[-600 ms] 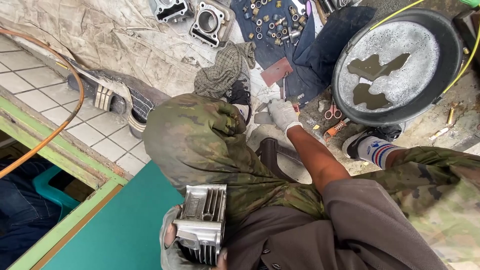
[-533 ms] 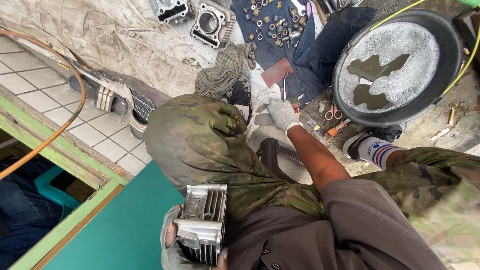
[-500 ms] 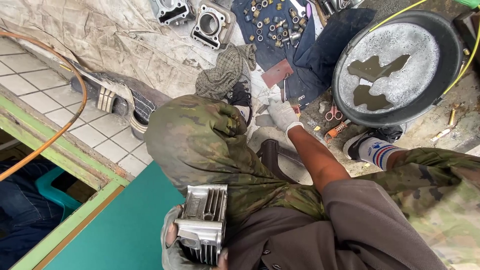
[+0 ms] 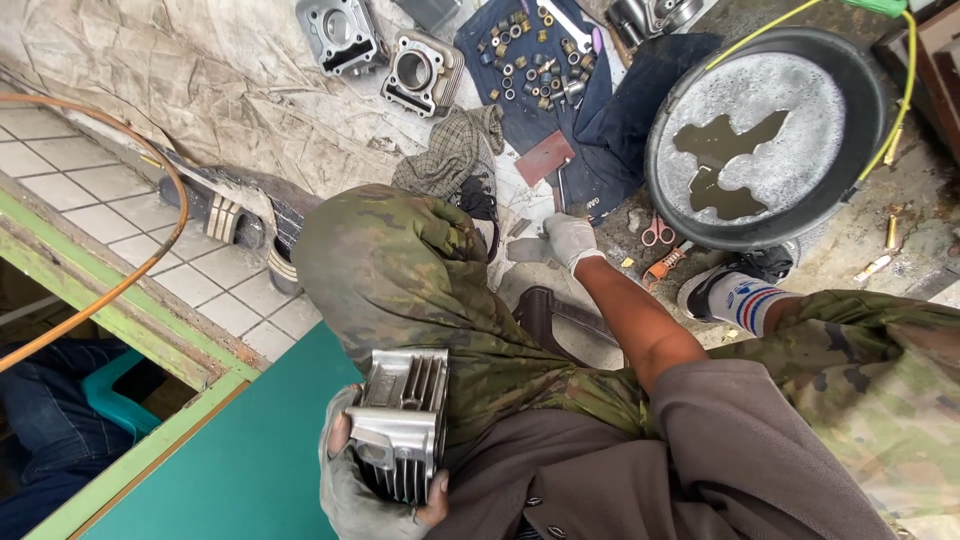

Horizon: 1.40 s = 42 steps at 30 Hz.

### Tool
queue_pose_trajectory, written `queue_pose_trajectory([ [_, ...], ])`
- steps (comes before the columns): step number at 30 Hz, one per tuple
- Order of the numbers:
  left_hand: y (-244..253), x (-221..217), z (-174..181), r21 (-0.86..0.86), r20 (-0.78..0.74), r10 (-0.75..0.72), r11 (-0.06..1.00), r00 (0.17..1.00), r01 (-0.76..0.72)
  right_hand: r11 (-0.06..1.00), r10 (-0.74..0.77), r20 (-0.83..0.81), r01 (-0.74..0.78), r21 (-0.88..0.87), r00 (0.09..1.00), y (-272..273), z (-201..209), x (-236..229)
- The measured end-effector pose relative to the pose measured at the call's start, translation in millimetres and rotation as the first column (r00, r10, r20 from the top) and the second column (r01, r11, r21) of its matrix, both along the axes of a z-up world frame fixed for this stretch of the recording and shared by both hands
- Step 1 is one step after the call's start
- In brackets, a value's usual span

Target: The person sits on the floor and scrubs a metallic engine cylinder head with a small abrasive block. They hold the part in their lap and rub the surface repeatedly to clean it.

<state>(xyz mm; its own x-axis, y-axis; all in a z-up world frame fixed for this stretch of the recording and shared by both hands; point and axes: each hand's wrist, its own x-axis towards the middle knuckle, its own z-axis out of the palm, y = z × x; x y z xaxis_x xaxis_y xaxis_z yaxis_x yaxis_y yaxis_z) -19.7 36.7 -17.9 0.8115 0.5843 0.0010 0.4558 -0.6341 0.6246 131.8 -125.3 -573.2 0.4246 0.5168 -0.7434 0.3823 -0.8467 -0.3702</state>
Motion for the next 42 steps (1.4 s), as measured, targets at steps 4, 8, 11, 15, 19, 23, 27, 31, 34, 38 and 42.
queue_pose_trajectory([
  [4,8,-4,-7,0.113,0.027,-0.198,0.974,0.980,0.194,0.931,-0.357,-0.135,0.364,0.034,0.925,4,84,44],
  [8,6,-7,-7,0.220,-0.020,-0.232,0.948,0.973,0.230,0.771,-0.611,-0.133,0.624,0.126,0.781,8,123,66],
  [11,8,-8,-8,0.242,-0.009,-0.265,0.935,0.964,0.259,0.750,-0.620,-0.200,0.648,0.133,0.759,16,154,81],
  [15,13,0,-5,0.245,-0.011,-0.271,0.932,0.963,0.265,0.674,-0.641,-0.084,0.612,0.413,0.763,20,210,101],
  [19,26,14,3,0.025,0.235,-0.288,0.957,0.928,0.290,0.439,-0.685,-0.329,0.729,0.525,0.650,28,277,120],
  [23,38,14,-7,-0.055,0.289,-0.313,0.938,0.905,0.342,0.207,-0.589,-0.485,0.701,0.683,0.646,28,360,122],
  [27,56,8,-31,-0.222,0.392,-0.234,0.914,0.889,0.339,0.125,-0.572,-0.478,0.647,0.752,0.666,17,432,114],
  [31,57,10,-52,-0.561,0.511,0.044,0.774,0.859,0.294,0.017,-0.602,-0.495,0.630,0.777,0.627,-2,469,108],
  [34,40,21,-34,-0.672,0.545,0.169,0.674,0.821,0.307,0.042,-0.617,-0.458,0.608,0.793,0.640,-10,512,91],
  [38,33,39,-38,-0.734,0.619,0.319,0.560,0.718,0.384,0.124,-0.666,-0.352,0.563,0.817,0.657,-22,536,78],
  [42,41,68,-60,-0.668,0.691,0.318,0.625,0.649,0.405,0.139,-0.713,-0.220,0.441,0.886,0.666,-24,530,65],
])
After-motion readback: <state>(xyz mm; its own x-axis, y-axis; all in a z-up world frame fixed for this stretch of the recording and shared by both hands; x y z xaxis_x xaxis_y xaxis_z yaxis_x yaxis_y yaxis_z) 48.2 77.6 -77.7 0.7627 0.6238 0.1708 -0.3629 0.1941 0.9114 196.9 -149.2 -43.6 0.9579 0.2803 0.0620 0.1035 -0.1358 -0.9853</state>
